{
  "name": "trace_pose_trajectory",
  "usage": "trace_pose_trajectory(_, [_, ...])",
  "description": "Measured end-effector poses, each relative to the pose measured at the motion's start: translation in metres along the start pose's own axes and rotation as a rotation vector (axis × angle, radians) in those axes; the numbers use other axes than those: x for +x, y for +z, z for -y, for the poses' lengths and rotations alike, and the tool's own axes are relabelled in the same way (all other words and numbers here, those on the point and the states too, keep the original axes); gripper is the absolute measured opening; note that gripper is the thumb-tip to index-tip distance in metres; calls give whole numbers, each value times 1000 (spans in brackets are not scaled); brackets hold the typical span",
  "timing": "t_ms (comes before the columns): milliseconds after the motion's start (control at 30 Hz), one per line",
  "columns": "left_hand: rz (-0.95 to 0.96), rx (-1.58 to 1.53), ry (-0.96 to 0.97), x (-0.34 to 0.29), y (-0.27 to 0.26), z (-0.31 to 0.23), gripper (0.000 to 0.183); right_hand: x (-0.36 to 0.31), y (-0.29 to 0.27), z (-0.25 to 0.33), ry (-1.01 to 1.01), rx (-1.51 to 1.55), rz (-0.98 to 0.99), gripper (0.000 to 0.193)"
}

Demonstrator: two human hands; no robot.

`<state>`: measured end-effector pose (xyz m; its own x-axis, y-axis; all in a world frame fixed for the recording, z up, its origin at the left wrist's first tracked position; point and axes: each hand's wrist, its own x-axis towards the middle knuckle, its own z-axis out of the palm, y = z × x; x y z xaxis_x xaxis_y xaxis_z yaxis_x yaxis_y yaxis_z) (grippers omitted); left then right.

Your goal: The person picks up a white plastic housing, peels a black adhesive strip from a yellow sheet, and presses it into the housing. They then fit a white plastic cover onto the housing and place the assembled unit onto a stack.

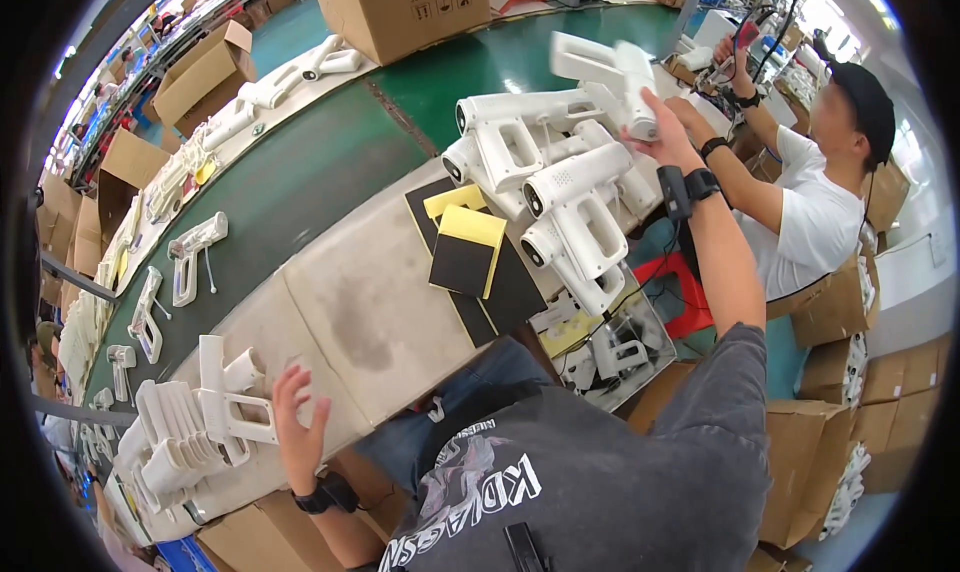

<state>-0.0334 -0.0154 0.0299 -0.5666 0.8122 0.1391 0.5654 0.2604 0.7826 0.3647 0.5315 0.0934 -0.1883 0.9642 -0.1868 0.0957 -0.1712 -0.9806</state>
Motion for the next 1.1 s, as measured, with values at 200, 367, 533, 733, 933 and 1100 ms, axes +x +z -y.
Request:
trace_pose_trajectory(200, [111, -38, -45, -4, 10, -4, 43, 106, -106, -64, 320, 96, -76, 65])
trace_pose_trajectory(367, [168, -36, -66, 0, 3, -4, 45, 121, -84, -94, 374, 214, -97, 68])
trace_pose_trajectory(533, [182, 18, -24, 23, -21, 5, 46, 175, -86, -92, 407, 57, 329, 79])
trace_pose_trajectory(733, [32, 72, -26, 136, -45, 41, 42, 155, -176, -106, 414, 157, 59, 51])
trace_pose_trajectory(933, [-31, 539, -454, 253, -95, 112, 75, 87, -150, -105, 172, 142, 108, 46])
trace_pose_trajectory(1100, [-153, 797, -733, 320, -125, 195, 106, -67, -70, -21, -74, -90, 348, 35])
